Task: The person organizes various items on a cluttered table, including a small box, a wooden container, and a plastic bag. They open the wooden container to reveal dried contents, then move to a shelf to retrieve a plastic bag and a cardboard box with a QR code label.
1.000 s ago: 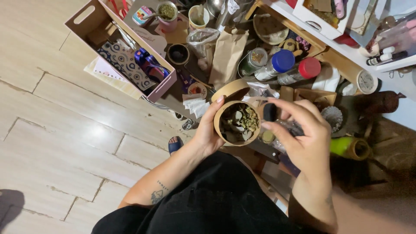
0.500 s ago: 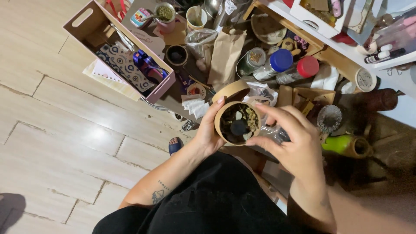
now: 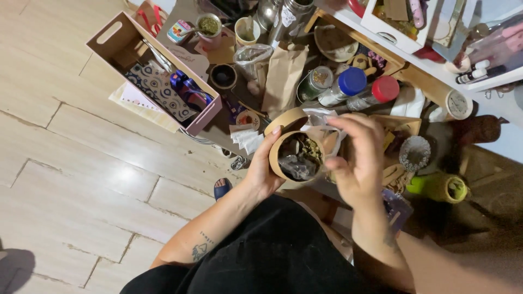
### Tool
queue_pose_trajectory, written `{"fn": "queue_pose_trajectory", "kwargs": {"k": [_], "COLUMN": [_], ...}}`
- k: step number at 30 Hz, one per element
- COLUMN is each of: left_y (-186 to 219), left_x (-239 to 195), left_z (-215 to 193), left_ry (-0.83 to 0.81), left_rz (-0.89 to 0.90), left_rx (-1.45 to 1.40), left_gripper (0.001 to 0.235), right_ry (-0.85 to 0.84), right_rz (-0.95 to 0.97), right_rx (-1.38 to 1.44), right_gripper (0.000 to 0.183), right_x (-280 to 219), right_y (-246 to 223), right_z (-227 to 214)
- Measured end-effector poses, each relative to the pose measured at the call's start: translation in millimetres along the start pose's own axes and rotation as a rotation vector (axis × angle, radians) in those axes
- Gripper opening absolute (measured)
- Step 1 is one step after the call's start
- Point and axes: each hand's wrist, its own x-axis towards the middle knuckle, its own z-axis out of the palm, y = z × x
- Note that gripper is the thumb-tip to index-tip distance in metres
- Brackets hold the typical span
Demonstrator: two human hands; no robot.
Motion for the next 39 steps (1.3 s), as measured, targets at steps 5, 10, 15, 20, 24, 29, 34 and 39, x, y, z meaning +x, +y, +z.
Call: {"fn": "queue_pose_trajectory", "kwargs": {"k": [5, 10, 15, 20, 24, 29, 34, 39], "left_y": [2.2, 0.4, 29.2, 35.3, 35.6, 48.6, 54.2, 59.7], "left_x": [7.7, 24.4, -5.0, -28.2, -31.5, -43.6, -53.4, -56.7], "left_z": [-7.7, -22.2, 1.2, 12.1, 7.4, 10.2, 10.7, -8.2], "left_ry": [-0.022, -0.061, -0.342, -0.547, -0.542, -0.497, -0.430, -0.390], "left_rz": [0.010, 0.033, 0.799, 0.870, 0.825, 0.764, 0.760, 0.561], "left_rx": [0.002, 0.091, 0.606, 1.125, 1.299, 1.440, 1.643, 1.754], "left_gripper": [0.048, 0.062, 0.098, 0.091, 0.069, 0.069, 0.085, 0.072], "right_ry": [-0.196, 0.032, 0.202, 0.179, 0.122, 0.151, 0.119, 0.009], "right_rz": [0.159, 0.339, 0.402, 0.412, 0.469, 0.514, 0.442, 0.656], "right_rx": [0.130, 0.483, 0.445, 0.424, 0.454, 0.542, 0.484, 0.646], "right_gripper": [0.104, 0.095, 0.094, 0.094, 0.090, 0.090, 0.087, 0.077], "right_x": [-26.0, -54.0, -64.3, -61.3, -61.7, -69.3, -74.2, -61.1], "right_y": [4.0, 13.1, 24.8, 17.9, 6.3, 3.6, -9.3, -34.3], "right_z": [4.4, 45.0, 44.8, 44.5, 48.4, 62.2, 66.7, 50.5]}}
